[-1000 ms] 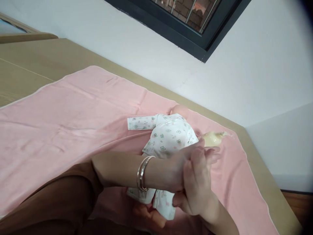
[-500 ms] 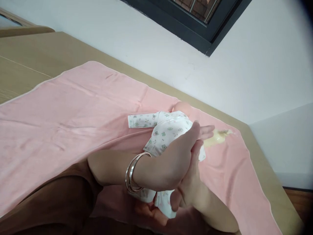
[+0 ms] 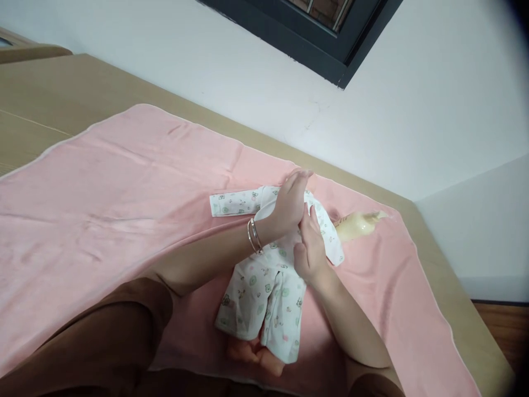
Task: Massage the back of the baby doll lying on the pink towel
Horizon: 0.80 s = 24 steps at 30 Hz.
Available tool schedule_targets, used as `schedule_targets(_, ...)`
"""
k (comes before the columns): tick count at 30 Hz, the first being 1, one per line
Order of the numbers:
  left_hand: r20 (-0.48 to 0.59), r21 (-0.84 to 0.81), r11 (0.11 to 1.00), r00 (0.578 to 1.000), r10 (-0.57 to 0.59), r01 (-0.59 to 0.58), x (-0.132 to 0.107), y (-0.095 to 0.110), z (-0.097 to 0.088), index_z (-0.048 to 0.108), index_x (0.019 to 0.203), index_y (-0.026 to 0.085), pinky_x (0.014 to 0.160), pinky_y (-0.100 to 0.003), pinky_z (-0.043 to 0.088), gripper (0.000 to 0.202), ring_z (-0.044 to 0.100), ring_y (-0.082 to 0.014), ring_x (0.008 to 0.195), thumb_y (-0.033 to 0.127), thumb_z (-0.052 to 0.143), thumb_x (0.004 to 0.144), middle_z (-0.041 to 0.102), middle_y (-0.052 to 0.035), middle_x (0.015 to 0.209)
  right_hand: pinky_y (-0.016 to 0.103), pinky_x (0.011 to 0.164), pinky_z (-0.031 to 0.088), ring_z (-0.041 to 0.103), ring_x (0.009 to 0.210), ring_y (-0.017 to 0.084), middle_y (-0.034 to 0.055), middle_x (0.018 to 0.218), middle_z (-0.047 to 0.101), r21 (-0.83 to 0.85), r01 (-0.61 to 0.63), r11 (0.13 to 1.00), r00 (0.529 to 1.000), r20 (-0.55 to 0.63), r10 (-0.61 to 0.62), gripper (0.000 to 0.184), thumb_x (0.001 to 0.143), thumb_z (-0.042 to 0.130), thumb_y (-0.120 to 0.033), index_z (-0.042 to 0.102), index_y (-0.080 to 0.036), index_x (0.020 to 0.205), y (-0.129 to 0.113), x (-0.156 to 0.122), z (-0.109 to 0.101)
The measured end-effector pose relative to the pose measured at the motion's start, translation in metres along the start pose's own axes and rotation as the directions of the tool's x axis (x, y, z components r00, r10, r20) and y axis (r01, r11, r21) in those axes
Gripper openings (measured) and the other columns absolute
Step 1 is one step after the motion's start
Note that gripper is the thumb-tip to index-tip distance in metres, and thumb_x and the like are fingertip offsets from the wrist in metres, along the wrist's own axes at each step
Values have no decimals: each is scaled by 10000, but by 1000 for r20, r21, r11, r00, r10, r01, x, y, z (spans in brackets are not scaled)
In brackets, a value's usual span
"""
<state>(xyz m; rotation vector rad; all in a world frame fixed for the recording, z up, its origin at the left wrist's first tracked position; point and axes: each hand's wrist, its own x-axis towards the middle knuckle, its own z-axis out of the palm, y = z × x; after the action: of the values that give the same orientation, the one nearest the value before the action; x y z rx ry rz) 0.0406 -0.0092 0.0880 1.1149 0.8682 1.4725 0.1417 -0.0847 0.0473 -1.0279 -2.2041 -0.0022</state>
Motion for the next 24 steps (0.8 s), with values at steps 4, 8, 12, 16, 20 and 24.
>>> schedule_targets(4,-67,191,976,991,119,-105,30,-48,-8,642,991,195,1077,-361,446,297,606,-204,1197,347,388,1015,692,-69,1167,578,1254,117,426,1407,287,158,1404,570,-32,-66,997,975,210,71,671,1024,102,-539,497,-136,1386,34,10,16)
schedule_targets(8,-56,298,949,990,129,-106,41,-77,-17,623,868,198,961,-344,491,323,642,-203,1049,363,387,1015,706,-54,991,548,1256,107,273,1497,255,109,1394,596,-97,-69,993,955,281,93,579,1038,183,-499,542,-173,1354,58,12,17)
schedule_targets(12,-36,337,928,983,183,-160,36,-84,-18,621,877,200,942,-332,489,309,644,-190,991,329,374,1011,707,-51,958,546,1237,162,189,1526,256,79,1618,297,-159,-230,960,932,248,265,586,1035,223,-506,368,-202,1514,82,13,14)
schedule_targets(16,-36,399,881,955,294,-255,27,-83,-18,617,922,201,972,-352,478,321,631,-198,1016,336,342,1018,700,-74,1001,539,1220,214,282,1492,285,149,1589,340,-233,-408,883,881,154,448,608,1018,325,-476,359,-128,1516,80,13,16)
schedule_targets(20,-41,452,814,903,428,-365,21,-81,-21,608,934,195,1005,-364,468,373,611,-192,1031,361,288,1031,684,-81,1009,593,1203,213,247,1496,351,176,1573,361,-342,-364,866,892,140,430,551,991,367,-324,407,-91,1488,52,14,18)
schedule_targets(24,22,510,733,858,513,-451,17,-82,-23,605,990,184,1076,-398,427,390,588,-195,1110,354,258,1031,675,-97,1085,642,1214,117,222,1509,320,9,1555,425,-234,-149,961,917,332,223,495,953,425,-260,493,-290,1443,53,19,15)
